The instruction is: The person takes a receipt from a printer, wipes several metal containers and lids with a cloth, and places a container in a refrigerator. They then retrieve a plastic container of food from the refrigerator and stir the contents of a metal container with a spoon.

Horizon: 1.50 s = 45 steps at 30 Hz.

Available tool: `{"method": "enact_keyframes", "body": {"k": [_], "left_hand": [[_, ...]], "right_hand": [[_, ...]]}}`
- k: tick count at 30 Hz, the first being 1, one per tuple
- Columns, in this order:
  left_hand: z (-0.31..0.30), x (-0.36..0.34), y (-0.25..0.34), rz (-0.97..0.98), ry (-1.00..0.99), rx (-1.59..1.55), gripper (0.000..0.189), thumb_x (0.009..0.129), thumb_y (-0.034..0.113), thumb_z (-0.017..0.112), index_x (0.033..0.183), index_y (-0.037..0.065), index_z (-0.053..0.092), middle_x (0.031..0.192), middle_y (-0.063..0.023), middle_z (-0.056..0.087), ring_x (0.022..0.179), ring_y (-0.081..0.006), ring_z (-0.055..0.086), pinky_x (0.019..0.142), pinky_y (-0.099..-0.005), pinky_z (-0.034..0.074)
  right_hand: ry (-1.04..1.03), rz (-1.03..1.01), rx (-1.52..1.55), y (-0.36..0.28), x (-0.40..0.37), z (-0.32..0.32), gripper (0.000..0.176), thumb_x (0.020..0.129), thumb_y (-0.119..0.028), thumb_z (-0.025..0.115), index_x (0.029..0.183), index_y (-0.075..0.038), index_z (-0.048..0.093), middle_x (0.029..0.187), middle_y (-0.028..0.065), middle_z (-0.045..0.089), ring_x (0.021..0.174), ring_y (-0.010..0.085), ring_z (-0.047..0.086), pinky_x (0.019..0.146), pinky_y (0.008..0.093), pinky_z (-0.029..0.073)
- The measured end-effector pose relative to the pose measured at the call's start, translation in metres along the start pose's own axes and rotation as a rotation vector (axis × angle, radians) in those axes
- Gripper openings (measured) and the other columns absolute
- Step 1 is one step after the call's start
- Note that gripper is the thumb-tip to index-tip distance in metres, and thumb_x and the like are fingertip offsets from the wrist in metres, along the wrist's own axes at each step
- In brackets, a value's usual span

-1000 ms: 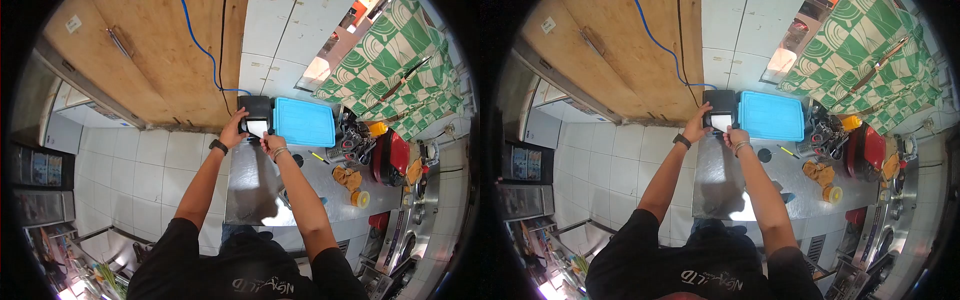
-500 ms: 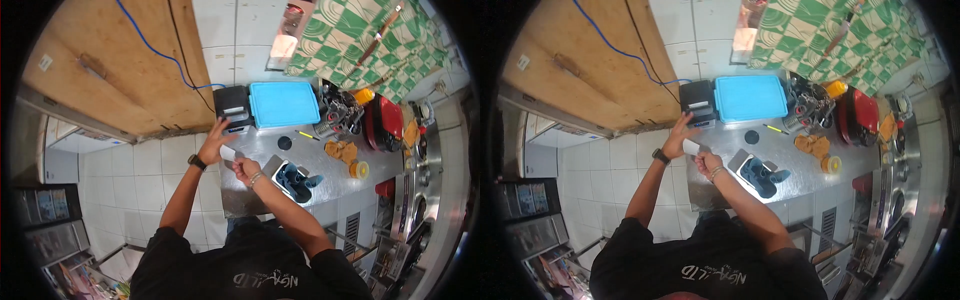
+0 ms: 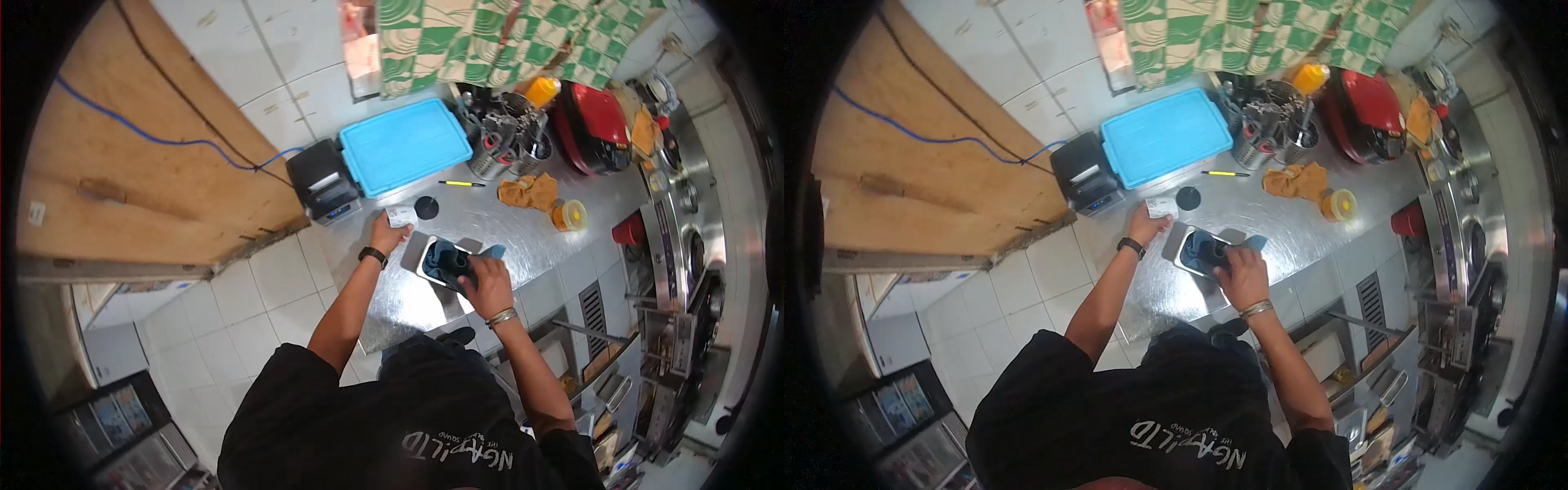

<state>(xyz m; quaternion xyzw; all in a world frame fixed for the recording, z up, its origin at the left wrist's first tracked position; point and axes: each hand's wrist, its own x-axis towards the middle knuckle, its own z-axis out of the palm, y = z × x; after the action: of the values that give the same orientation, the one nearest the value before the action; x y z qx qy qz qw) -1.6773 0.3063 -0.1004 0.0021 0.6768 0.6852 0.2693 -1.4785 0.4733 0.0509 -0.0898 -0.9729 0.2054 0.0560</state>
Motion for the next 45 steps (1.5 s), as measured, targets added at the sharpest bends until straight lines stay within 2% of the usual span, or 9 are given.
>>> {"method": "enact_keyframes", "body": {"k": [6,16,27,29,32,35,38,41,45], "left_hand": [[0.019,-0.009,0.045,0.162,-0.177,-0.152,0.036,0.078,-0.004,0.064,0.113,0.001,0.056,0.102,-0.008,0.066,0.092,-0.0183,0.063,0.077,-0.033,0.051],[0.032,0.009,0.052,-0.031,-0.277,-0.455,0.035,0.082,-0.003,0.048,0.116,-0.001,0.057,0.105,-0.0145,0.065,0.086,-0.0266,0.066,0.071,-0.0357,0.054],[-0.01,0.014,-0.015,0.139,0.083,0.112,0.071,0.072,-0.012,0.053,0.137,0.006,0.029,0.111,-0.0196,0.06,0.087,-0.0264,0.066,0.06,-0.0351,0.057],[-0.016,0.006,-0.015,0.076,0.092,0.217,0.074,0.069,-0.004,0.063,0.136,0.006,0.032,0.118,-0.0222,0.055,0.101,-0.0336,0.062,0.076,-0.0418,0.055],[-0.01,-0.013,-0.001,0.436,0.285,0.958,0.077,0.066,0.014,0.074,0.134,0.004,0.04,0.129,-0.0248,0.048,0.121,-0.0413,0.043,0.106,-0.0487,0.028],[-0.011,-0.026,-0.005,0.624,0.412,1.165,0.081,0.068,0.022,0.077,0.136,0.004,0.038,0.132,-0.0232,0.045,0.119,-0.0389,0.044,0.102,-0.0493,0.033],[-0.006,-0.052,-0.013,0.137,-0.038,0.396,0.073,0.081,0.044,0.067,0.137,0.008,0.037,0.132,-0.0175,0.045,0.119,-0.0332,0.044,0.095,-0.0507,0.04],[0.042,-0.109,0.046,-0.721,-0.093,-0.202,0.071,0.09,0.06,0.046,0.139,0.01,0.036,0.134,-0.0157,0.047,0.119,-0.0286,0.049,0.086,-0.047,0.047],[0.035,-0.097,-0.019,-0.483,-0.698,-0.488,0.064,0.094,0.05,0.046,0.14,0.008,0.033,0.132,-0.0136,0.049,0.117,-0.0246,0.051,0.09,-0.0448,0.047]], "right_hand": [[0.033,-0.017,-0.105,-0.01,-0.02,0.012,0.047,0.074,-0.028,0.074,0.115,-0.009,0.063,0.124,0.0133,0.056,0.118,0.0324,0.046,0.099,0.0466,0.034],[-0.007,-0.014,-0.072,-0.014,-0.024,0.02,0.052,0.07,-0.026,0.075,0.117,-0.008,0.061,0.132,0.0153,0.049,0.126,0.0348,0.039,0.104,0.051,0.03],[-0.214,-0.019,-0.356,-0.008,-0.021,0.045,0.042,0.087,-0.029,0.052,0.127,-0.015,0.058,0.144,0.0204,0.038,0.13,0.0351,0.037,0.103,0.0484,0.033],[-0.299,0.01,-0.369,-0.001,-0.015,0.055,0.055,0.079,-0.031,0.064,0.131,-0.016,0.054,0.143,0.0219,0.039,0.129,0.0353,0.039,0.102,0.0468,0.033],[-0.42,0.066,-0.332,0.01,-0.006,0.074,0.07,0.072,-0.032,0.075,0.135,-0.018,0.049,0.138,0.0226,0.045,0.124,0.0354,0.045,0.1,0.0448,0.035],[-0.593,0.107,-0.167,0.024,0.002,0.088,0.053,0.08,-0.037,0.064,0.128,-0.019,0.056,0.114,0.0192,0.062,0.11,0.036,0.056,0.095,0.0449,0.041],[-0.611,-0.016,-0.126,0.032,0.004,0.099,0.023,0.083,-0.033,0.059,0.092,-0.014,0.069,0.094,0.0102,0.069,0.094,0.0301,0.064,0.081,0.0451,0.048],[-0.46,0.122,0.112,0.025,-0.006,0.083,0.023,0.081,-0.021,0.057,0.096,-0.011,0.07,0.096,0.0152,0.069,0.096,0.0346,0.065,0.081,0.0461,0.051],[-0.22,0.372,0.58,-0.016,-0.03,0.046,0.032,0.082,-0.028,0.066,0.105,-0.006,0.063,0.105,0.0164,0.066,0.101,0.0317,0.063,0.085,0.0409,0.05]]}}
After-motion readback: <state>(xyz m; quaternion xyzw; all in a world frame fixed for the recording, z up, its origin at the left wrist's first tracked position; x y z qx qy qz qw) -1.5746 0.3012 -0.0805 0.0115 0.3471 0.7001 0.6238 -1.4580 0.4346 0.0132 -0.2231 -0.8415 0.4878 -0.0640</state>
